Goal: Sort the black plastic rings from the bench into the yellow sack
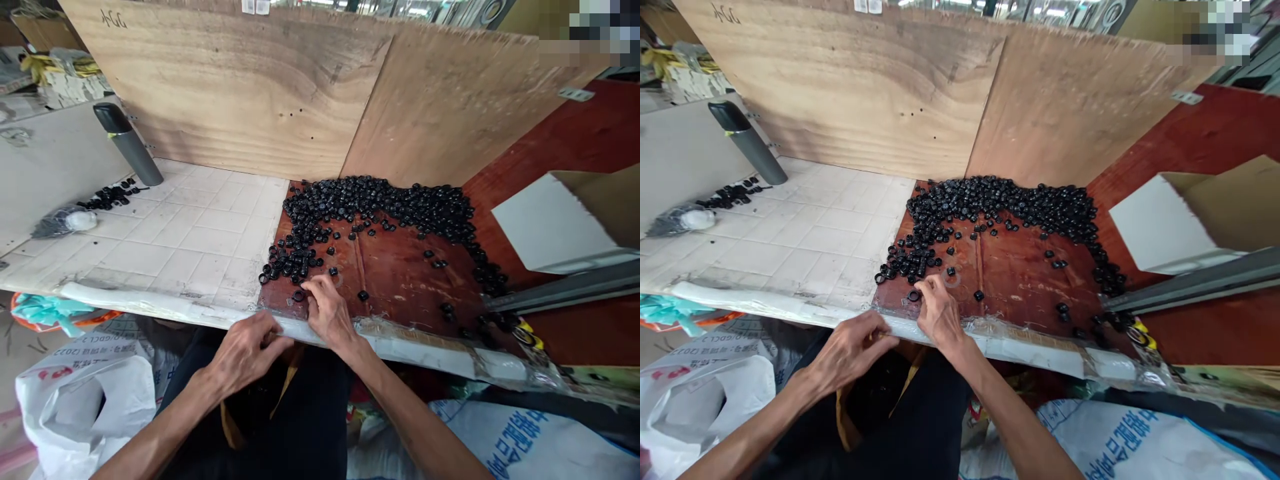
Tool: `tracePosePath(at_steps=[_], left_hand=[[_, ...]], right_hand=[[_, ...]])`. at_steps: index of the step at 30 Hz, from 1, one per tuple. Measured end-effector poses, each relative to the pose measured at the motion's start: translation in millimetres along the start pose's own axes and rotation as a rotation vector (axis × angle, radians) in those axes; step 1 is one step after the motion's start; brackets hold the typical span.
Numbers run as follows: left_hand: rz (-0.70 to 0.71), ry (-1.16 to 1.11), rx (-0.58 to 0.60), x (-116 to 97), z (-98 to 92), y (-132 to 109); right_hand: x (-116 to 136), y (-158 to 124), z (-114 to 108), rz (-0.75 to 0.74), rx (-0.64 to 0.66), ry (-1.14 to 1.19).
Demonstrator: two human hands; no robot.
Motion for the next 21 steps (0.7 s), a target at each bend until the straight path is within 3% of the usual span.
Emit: tracePosePath(at_steps=[2,5,10,13,15,18,21], left_hand=[[-0.020,0.067,-0.105,1.9,12.8,31.9],[-0.041,0.159,-0.096,13.4,38.3,66.1],[0.010,0.089,-0.116,30.9,52.4,70.7],[0.037,-0.082,-0.164,32.6,45.2,66.2],[0.009,-0.245,-0.172,32.6,40.1,66.9],[-0.113,-0.570,-0.167,34.7,36.5,69.6],[-0.250,-0.888,-0.134,37.3,38.5,69.9]], right_hand=[[-13.1,14.8,7.7,-0.091,0.066,-0.044],[-23.0,19.0,19.0,-0.140,0.094,-0.031],[-31.7,11.0,18.1,0.006,0.013,0.109],[-36.6,12.9,8.6,0.155,0.019,0.307],[-37.9,15.3,5.4,0.248,0.090,0.485],[-36.4,17.2,5.2,0.320,0.168,0.674],[-35.9,16.8,6.3,0.337,0.122,0.690]])
Point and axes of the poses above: each hand's wrist, its own y-axis towards the middle knuckle, its own z-axis out of the palm, x = y × z, the point moved 4 cm from there along y, towards the middle knuckle, and after that the axes turned 9 degrees about -y, right-handed, at the moved point
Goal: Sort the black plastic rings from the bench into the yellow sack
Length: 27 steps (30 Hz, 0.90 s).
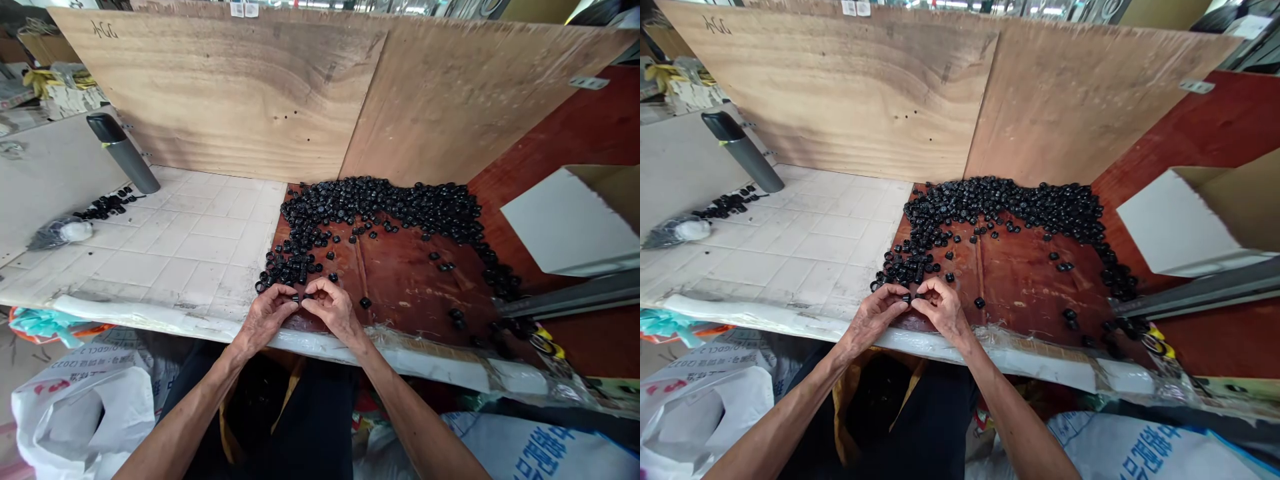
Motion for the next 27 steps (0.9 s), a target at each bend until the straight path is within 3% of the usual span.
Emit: tracePosePath(at_steps=[4,9,13,20,27], left_hand=[[-0.058,-0.160,0.006,1.8,0.8,-1.3],[-0.028,-0.163,-0.046,5.2,-1.4,-1.7],[-0.012,-0.148,-0.052,7.5,-1.7,-2.4],[0.108,0.039,-0.085,6.5,-2.8,-5.2],[0.210,0.164,-0.074,1.4,-0.4,-8.1]], right_hand=[[0.5,-2.3,2.0,-0.015,-0.008,0.007],[7.6,-4.6,-1.2,-0.121,-0.088,0.044],[2.9,-5.4,1.7,-0.098,-0.090,0.013],[10.9,-7.2,3.0,-0.309,-0.092,-0.144],[16.2,-7.2,2.1,-0.377,-0.103,-0.170]])
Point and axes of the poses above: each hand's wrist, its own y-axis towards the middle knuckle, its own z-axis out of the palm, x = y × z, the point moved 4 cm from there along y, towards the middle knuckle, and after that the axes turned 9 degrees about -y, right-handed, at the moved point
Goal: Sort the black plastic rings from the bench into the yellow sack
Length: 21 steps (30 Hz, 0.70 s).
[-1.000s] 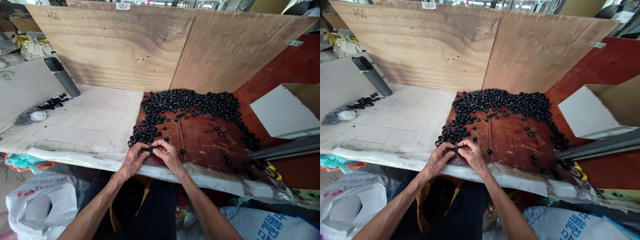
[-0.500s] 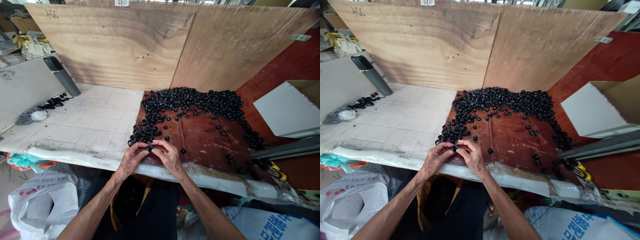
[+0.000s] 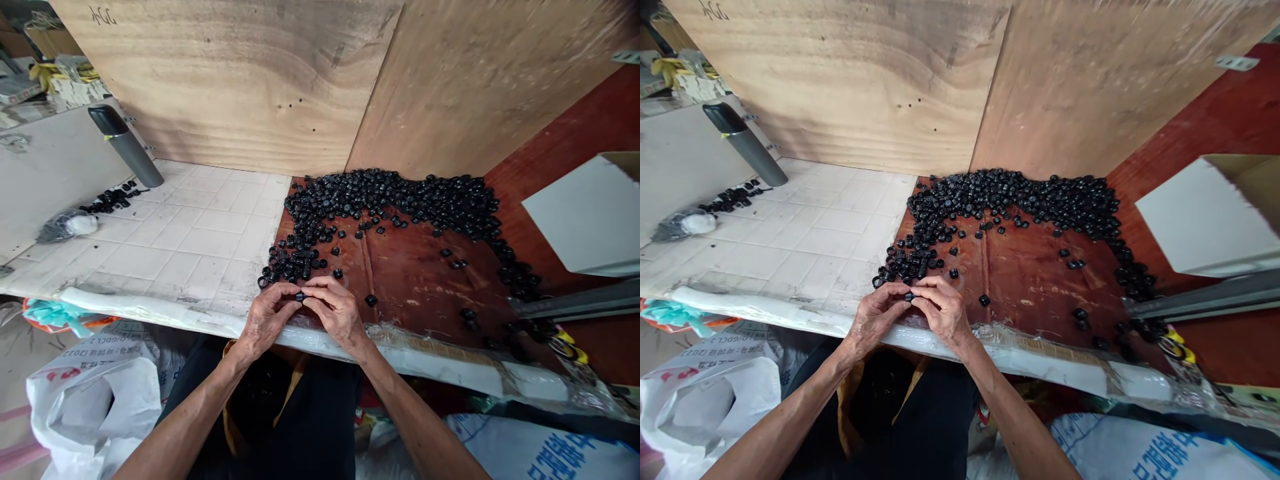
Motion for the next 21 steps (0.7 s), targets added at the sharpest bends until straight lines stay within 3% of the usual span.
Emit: tracePosePath(at_steps=[8,15,21], left_hand=[[0.073,0.157,0.031,-6.3,0.9,-0.7],[-0.015,0.019,0.018,-2.0,0.5,-1.2],[-0.036,0.001,0.030,0.7,1.4,-3.4]], right_hand=[[-18.7,-10.3,8.2,0.211,0.050,-0.072],[-5.0,-7.8,5.9,0.083,0.121,-0.164],[-7.6,-7.1,7.1,0.159,0.089,-0.201]])
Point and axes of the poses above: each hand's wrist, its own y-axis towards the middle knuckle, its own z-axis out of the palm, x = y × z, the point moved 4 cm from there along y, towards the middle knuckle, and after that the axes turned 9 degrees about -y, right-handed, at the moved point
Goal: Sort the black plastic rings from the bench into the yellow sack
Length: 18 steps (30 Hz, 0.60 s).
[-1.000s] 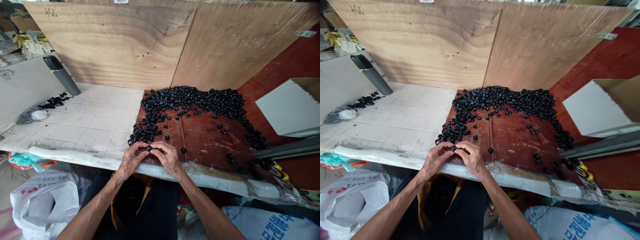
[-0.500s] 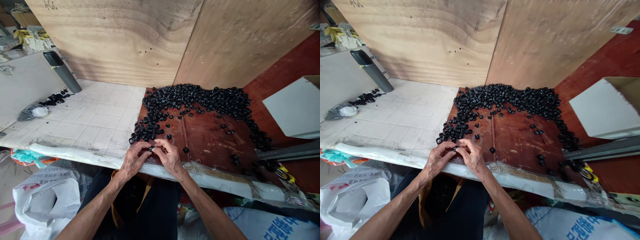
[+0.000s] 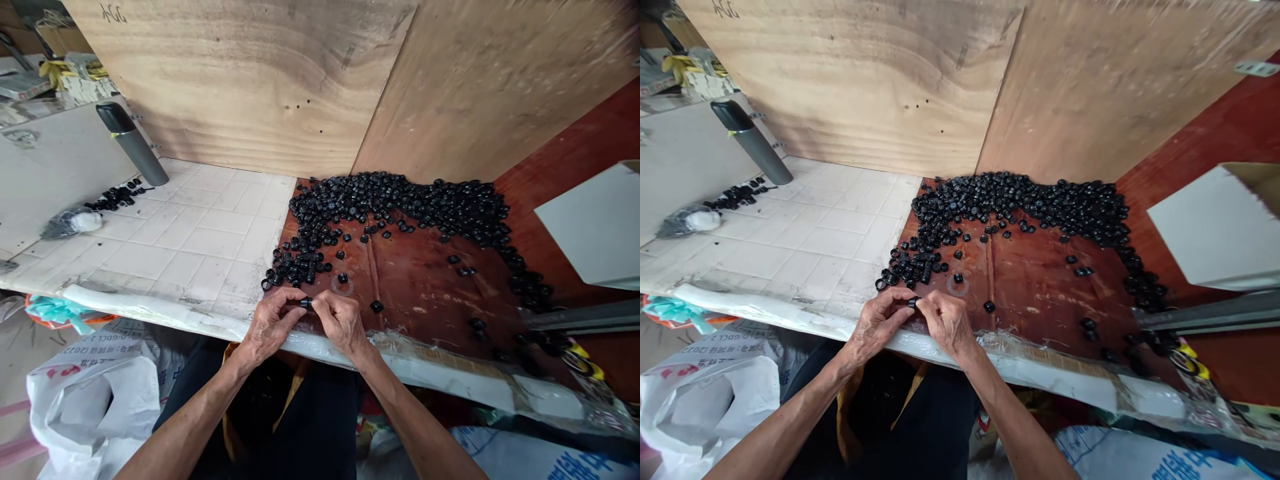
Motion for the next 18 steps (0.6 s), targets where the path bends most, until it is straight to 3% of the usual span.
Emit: tracePosePath(at_steps=[4,18], left_hand=[[-0.032,-0.031,-0.026,2.5,-0.6,-0.9],[-0.078,-0.092,0.018,-8.5,-2.0,-10.3]], right_hand=[[7.2,-1.0,-2.5,-0.050,0.059,0.039],[15.8,-5.5,-6.4,-0.131,-0.024,0.073]])
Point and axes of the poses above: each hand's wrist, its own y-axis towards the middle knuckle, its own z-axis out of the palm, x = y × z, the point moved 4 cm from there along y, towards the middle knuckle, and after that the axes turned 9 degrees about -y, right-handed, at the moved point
